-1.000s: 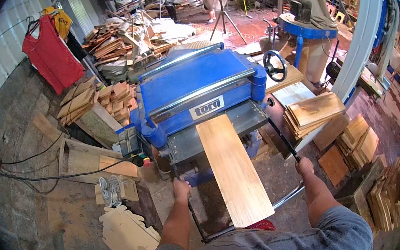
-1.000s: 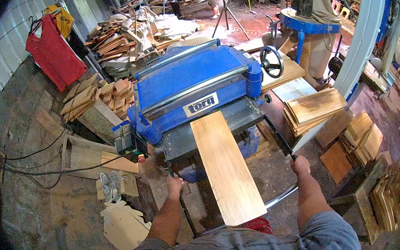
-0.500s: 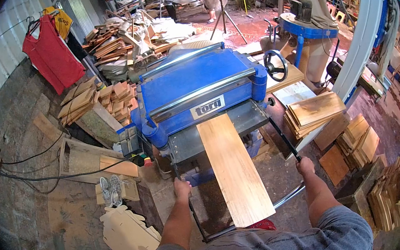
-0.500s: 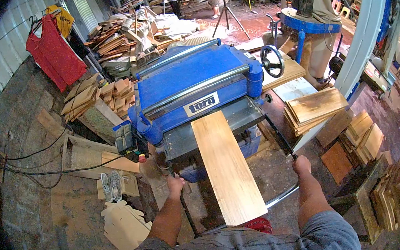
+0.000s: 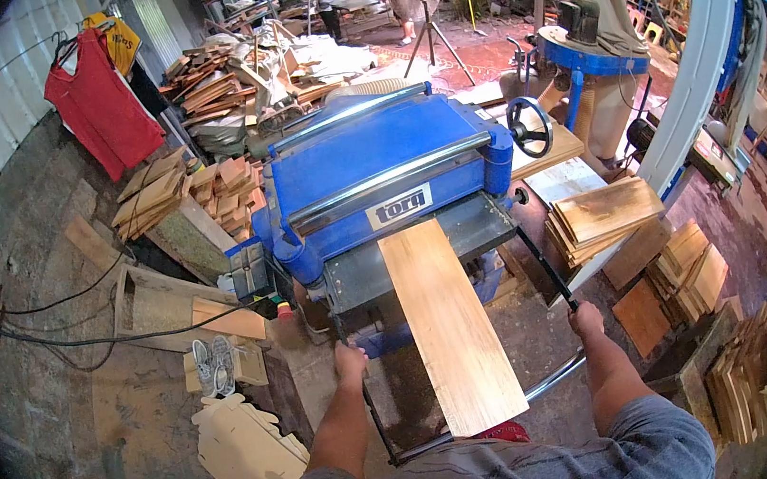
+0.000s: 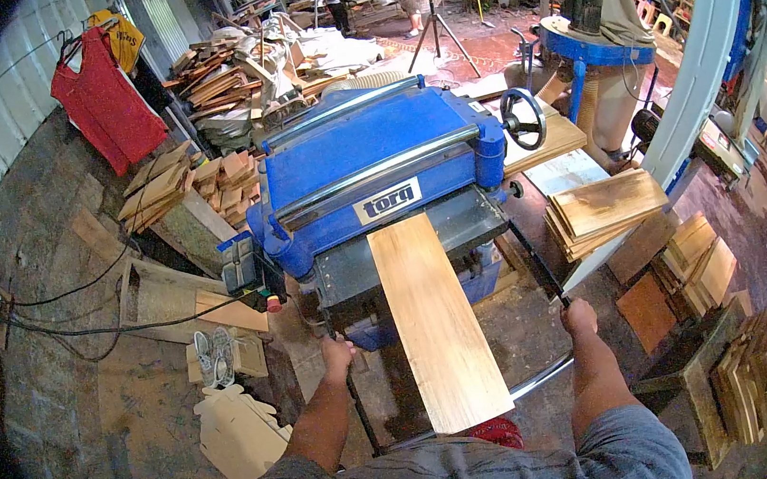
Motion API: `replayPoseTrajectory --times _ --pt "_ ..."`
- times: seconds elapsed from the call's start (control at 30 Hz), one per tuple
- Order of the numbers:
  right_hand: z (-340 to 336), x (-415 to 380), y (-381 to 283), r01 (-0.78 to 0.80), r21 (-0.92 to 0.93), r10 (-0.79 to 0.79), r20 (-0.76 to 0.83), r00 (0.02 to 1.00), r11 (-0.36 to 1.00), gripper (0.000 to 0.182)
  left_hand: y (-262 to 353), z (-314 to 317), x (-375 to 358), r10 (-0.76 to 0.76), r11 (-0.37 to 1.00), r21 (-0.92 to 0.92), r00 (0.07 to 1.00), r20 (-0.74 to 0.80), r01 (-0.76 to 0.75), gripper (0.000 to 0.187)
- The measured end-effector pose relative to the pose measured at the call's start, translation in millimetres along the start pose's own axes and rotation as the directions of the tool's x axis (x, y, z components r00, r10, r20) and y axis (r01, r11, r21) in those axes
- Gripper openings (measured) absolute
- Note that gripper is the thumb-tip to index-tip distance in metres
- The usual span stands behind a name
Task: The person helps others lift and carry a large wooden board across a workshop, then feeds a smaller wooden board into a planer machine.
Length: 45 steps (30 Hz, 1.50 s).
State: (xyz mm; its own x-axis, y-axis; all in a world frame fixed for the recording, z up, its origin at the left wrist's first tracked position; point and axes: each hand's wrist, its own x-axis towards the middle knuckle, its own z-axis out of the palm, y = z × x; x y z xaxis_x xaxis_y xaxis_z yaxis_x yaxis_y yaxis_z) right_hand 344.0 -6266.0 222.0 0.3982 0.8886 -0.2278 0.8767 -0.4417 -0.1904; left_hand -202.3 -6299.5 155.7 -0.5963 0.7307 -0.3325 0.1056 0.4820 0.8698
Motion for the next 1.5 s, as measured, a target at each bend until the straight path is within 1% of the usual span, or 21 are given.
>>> replayPoseTrajectory --times 0.07,0.17,0.27,0.33,0.4,0.43,0.5,0.57,0.6,0.63,0.7,0.8,0.9,1.0,1.33,1.4,1.5 --pt "2.7 2.1 2.0 -0.016 0.042 0.016 0.002 1.000 0.999 0.031 2.8 -0.3 -1.9 -0.004 1.000 0.018 1.000 -0.002 0.004 0.015" --pt "-3.2 -1.8 -2.4 -0.039 0.035 0.039 0.016 0.999 0.999 0.030 5.6 -0.1 -4.0 -0.009 0.999 0.044 1.000 -0.007 0.010 0.016" --pt "5.6 4.9 4.0 -0.032 0.032 0.031 0.008 0.999 0.999 0.030 2.1 0.1 -2.5 -0.009 0.998 0.061 1.000 -0.011 0.009 0.016" --pt "-0.6 0.1 0.2 -0.033 0.042 0.033 0.011 0.999 0.999 0.030 3.1 0.1 -2.7 -0.008 0.997 0.071 1.000 -0.012 0.008 0.016" --pt "0.9 2.5 1.9 -0.037 0.048 0.036 0.021 0.999 0.998 0.030 2.7 -0.7 -4.2 -0.023 0.999 -0.031 1.000 0.014 0.024 0.014" --pt "9.0 6.8 7.4 -0.031 0.048 0.030 0.023 0.999 0.998 0.030 -3.1 -3.3 -5.9 -0.033 0.999 -0.023 0.999 0.015 0.033 0.014" --pt "10.4 12.1 7.0 -0.015 0.053 0.015 0.007 1.000 0.998 0.030 -0.7 0.3 2.6 -0.072 0.995 -0.068 0.997 0.026 0.073 0.012" --pt "3.6 7.7 3.4 -0.058 0.030 0.057 0.042 0.997 0.998 0.029 -0.2 4.1 8.0 -0.023 0.998 -0.065 1.000 0.015 0.024 0.013" --pt "6.6 6.9 6.8 -0.009 0.056 0.009 0.014 1.000 0.998 0.030 -7.1 1.2 2.3 0.004 0.999 -0.041 1.000 0.005 -0.004 0.013" --pt "7.2 6.9 8.6 -0.013 0.055 0.012 0.015 1.000 0.998 0.030 -8.0 2.1 2.4 0.003 0.999 -0.039 1.000 0.008 -0.003 0.013" --pt "6.4 5.9 4.6 -0.047 0.012 0.047 0.019 0.999 0.999 0.030 -4.7 0.9 3.2 0.013 0.999 0.039 1.000 0.001 -0.013 0.014" --pt "-3.9 -1.1 -2.8 -0.058 0.031 0.056 0.036 0.998 0.998 0.033 2.1 -1.1 -2.0 0.010 0.999 0.036 1.000 0.006 -0.010 0.016" --pt "0.4 3.3 -0.5 -0.066 0.012 0.065 0.056 0.996 0.998 0.031 4.9 -0.3 -3.2 0.003 0.998 0.059 1.000 -0.005 -0.003 0.018" --pt "-2.2 0.7 -1.6 -0.023 0.042 0.021 0.037 0.999 0.999 0.031 2.6 -0.5 -0.4 -0.006 1.000 0.024 1.000 0.007 0.006 0.018" --pt "-1.9 -0.5 -1.4 -0.021 0.033 0.020 0.023 1.000 0.999 0.030 -3.4 1.3 2.8 0.000 0.999 0.039 1.000 -0.012 0.001 0.017" --pt "1.6 -0.1 1.1 -0.002 0.008 0.002 -0.017 1.000 1.000 0.031 -10.5 2.6 5.0 0.059 0.996 0.065 0.998 -0.033 -0.057 0.015" --pt "-8.9 -7.1 -5.5 -0.022 0.046 0.021 0.018 1.000 0.999 0.032 -14.1 3.0 8.3 0.051 0.998 0.039 0.998 -0.024 -0.050 0.014"
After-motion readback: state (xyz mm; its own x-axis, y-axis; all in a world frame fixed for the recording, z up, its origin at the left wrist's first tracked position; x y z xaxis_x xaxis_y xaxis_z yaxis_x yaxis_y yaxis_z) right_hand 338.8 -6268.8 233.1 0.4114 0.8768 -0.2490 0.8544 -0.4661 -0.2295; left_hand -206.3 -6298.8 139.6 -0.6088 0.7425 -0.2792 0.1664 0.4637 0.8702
